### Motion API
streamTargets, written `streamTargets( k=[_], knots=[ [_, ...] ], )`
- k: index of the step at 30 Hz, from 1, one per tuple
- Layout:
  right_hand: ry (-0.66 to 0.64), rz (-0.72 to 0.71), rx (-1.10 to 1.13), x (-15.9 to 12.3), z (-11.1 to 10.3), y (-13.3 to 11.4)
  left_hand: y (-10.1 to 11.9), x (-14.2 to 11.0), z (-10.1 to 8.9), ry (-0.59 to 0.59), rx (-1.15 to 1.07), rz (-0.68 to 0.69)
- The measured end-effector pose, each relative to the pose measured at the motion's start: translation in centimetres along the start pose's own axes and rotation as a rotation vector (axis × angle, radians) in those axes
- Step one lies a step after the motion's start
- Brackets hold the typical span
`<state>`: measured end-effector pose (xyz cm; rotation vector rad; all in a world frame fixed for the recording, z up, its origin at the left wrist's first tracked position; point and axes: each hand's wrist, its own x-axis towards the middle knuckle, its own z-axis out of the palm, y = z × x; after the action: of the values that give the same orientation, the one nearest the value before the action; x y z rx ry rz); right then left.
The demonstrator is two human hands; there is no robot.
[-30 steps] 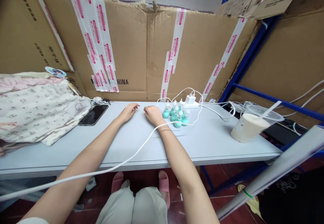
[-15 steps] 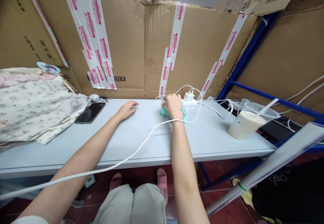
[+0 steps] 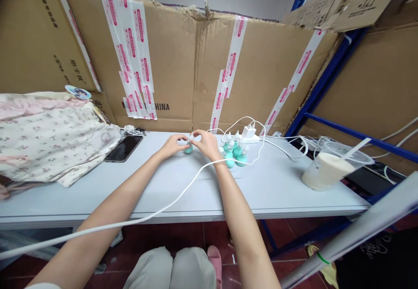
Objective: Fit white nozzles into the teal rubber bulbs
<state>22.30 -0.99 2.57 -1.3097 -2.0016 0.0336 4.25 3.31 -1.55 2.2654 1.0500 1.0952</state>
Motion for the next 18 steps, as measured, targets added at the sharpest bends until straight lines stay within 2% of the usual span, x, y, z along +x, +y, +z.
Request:
streamTargets(
  k=[3, 8, 11, 14, 18],
  knots=[
    [-0.007, 0.026, -0.005, 0.0, 0.1, 0.0, 0.2, 0.0, 0.1, -0.026, -0.068, -0.019],
    [-0.071, 0.034, -0.003, -0.1, -0.7, 0.4, 0.6, 0.1, 0.1, -0.015, -0.006, -0.027],
    [-0.013, 0.076, 0.034, 0.0, -2.0, 1.6, 0.3, 0.1, 0.0, 0.029, 0.01, -0.038],
    [0.056, 0.159, 0.139, 0.1, -3.3, 3.0, -0.1, 0.1, 0.0, 0.059, -0.006, -0.047],
    [0.068, 0.224, 0.376, 0.2, -3.9, 3.7, -0.3, 0.0, 0.1, 0.049, -0.038, -0.041]
  ],
)
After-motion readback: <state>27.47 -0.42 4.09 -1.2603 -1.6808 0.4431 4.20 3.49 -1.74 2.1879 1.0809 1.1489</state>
